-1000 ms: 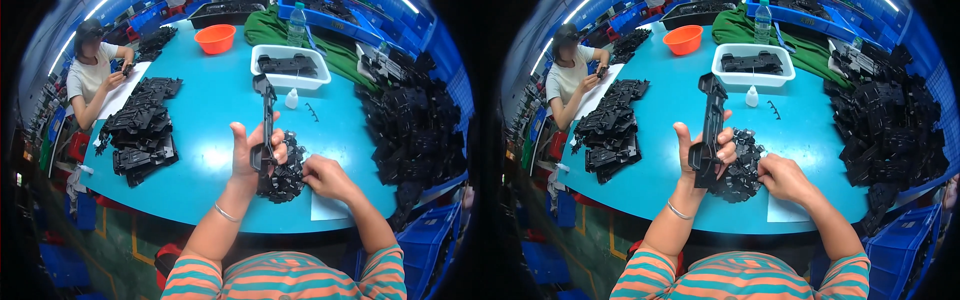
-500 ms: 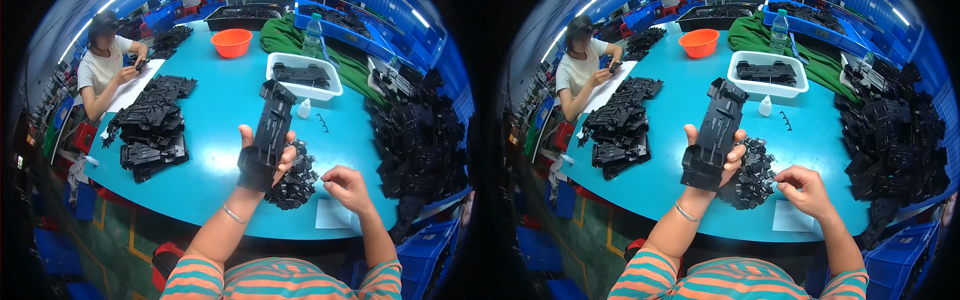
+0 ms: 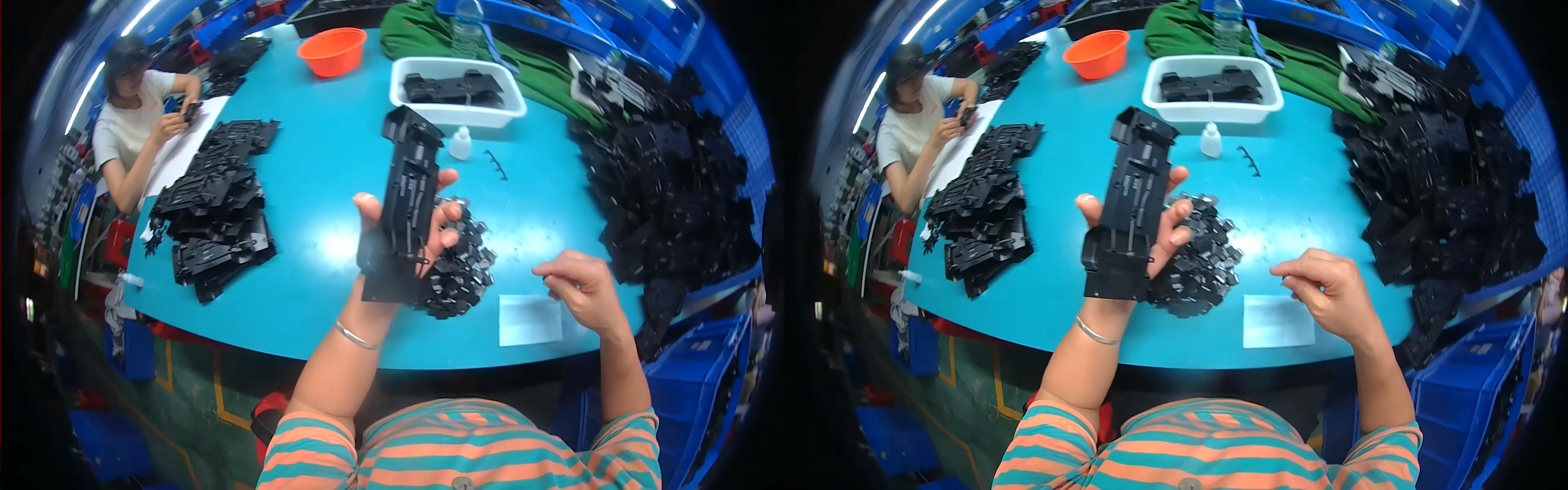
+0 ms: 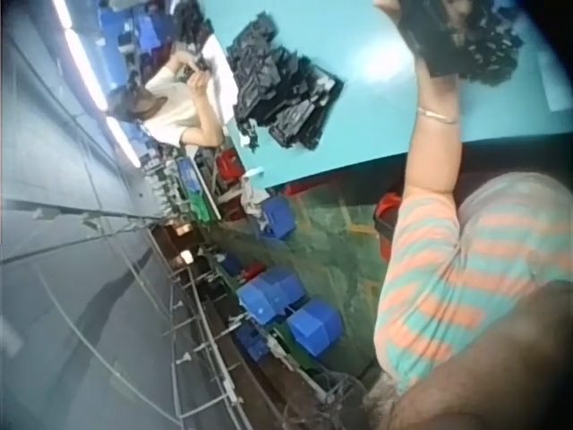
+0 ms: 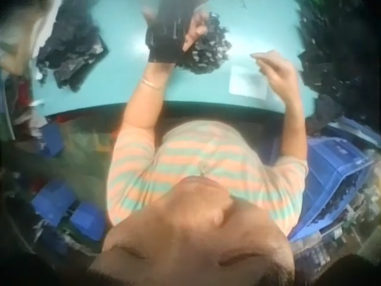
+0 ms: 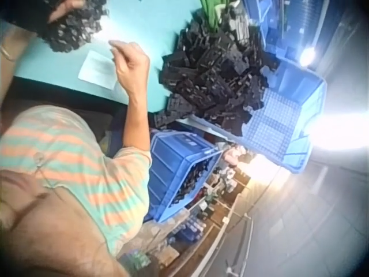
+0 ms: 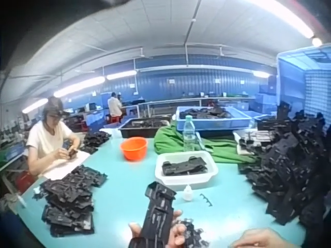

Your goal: The person assembles toy car chassis by picking up small plastic components, pressing them against an adhesive pad, attaching them to the chassis frames by hand, and stacking the assembled chassis.

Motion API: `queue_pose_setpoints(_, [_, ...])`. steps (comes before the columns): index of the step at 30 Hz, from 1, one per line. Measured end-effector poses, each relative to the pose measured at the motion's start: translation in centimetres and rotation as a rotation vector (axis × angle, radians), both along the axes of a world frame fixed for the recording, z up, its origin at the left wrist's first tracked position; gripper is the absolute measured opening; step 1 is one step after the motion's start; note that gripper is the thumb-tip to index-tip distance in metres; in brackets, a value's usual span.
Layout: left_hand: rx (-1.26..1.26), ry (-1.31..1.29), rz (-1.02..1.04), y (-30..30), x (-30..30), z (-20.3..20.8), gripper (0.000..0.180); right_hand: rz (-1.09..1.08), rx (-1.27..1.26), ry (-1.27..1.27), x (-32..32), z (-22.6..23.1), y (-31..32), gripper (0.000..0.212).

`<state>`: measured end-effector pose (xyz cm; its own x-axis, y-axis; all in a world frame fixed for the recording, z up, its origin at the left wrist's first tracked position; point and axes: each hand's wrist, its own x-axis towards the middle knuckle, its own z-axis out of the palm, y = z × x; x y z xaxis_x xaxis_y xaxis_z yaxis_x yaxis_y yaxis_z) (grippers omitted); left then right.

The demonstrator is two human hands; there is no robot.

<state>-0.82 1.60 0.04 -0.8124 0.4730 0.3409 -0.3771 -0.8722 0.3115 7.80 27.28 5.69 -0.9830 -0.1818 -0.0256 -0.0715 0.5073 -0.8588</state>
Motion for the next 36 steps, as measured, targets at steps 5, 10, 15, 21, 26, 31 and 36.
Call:
queue_pose_setpoints(5, [0.027, 0.019, -0.03, -0.2, -0.2, 0.2, 0.091, -0.054, 0.104, 0.081, 1.5, -0.6, 1.1, 0.017])
queue_pose_setpoints(10, [-0.014, -0.057, 0.014, -0.1, -0.6, -0.2, 0.065, 0.025, 0.304, 0.125, 2.7, -1.2, 2.8, 0.011])
queue_pose_setpoints(15, [-0.126, -0.09, 0.05, -0.5, -0.3, -0.2, 0.08, 0.113, 0.386, 0.319, 2.8, -3.5, 3.1, 0.011])
queue_pose_setpoints(21, [-0.138, -0.085, -0.031, -1.5, -0.7, 0.2, 0.092, 0.174, 0.535, 0.348, 2.8, -3.7, 2.1, 0.007])
queue_pose_setpoints(26, [-0.101, -0.112, -0.046, -1.4, -1.1, 0.2, 0.09, 0.2, 0.615, 0.354, 2.5, -3.4, 1.8, 0.007])
queue_pose_setpoints(31, [-0.069, -0.232, -0.008, -1.1, -0.6, 0.5, 0.077, 0.232, 0.64, 0.35, 2.3, -3.0, 1.7, 0.009])
queue_pose_setpoints(36, [-0.095, -0.271, -0.03, -1.1, -0.6, 0.6, 0.068, 0.277, 0.654, 0.344, 2.5, -2.8, 1.6, 0.009])
